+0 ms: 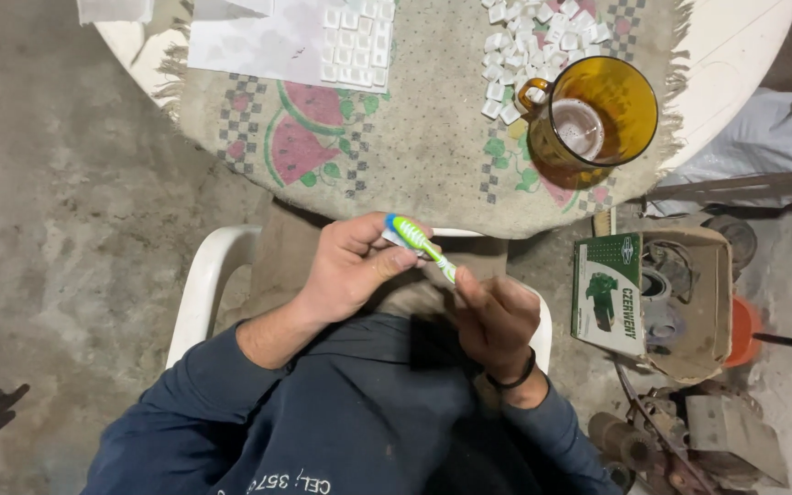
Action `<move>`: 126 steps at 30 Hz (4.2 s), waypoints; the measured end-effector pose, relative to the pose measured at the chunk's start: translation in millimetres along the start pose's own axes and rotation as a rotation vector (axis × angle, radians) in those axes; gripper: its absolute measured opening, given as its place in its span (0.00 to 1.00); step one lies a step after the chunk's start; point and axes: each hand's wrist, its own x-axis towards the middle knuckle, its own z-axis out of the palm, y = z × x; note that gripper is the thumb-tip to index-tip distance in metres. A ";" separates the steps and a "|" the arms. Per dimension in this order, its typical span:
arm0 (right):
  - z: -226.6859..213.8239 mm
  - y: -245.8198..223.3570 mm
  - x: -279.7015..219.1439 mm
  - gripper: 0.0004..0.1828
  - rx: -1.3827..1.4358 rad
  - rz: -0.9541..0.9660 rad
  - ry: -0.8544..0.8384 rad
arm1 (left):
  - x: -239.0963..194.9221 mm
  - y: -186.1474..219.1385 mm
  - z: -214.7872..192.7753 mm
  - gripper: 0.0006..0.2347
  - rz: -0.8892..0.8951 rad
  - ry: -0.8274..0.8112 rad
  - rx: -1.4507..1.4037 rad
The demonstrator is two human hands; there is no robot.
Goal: Cleaning individual keyboard keycaps using a toothbrush and a cloth.
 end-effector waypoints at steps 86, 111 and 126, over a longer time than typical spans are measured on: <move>109.2 -9.5 -3.4 0.18 0.680 0.772 -0.025 | 15.5 75.0 -79.8 0.11 -0.023 -0.048 0.282; 112.0 -14.0 -8.0 0.34 1.782 1.236 0.352 | -8.8 81.6 -60.7 0.15 -0.193 -0.198 0.746; 115.5 -18.2 -27.7 0.13 0.775 0.654 -0.042 | -5.2 59.8 -34.6 0.26 0.085 -0.151 1.256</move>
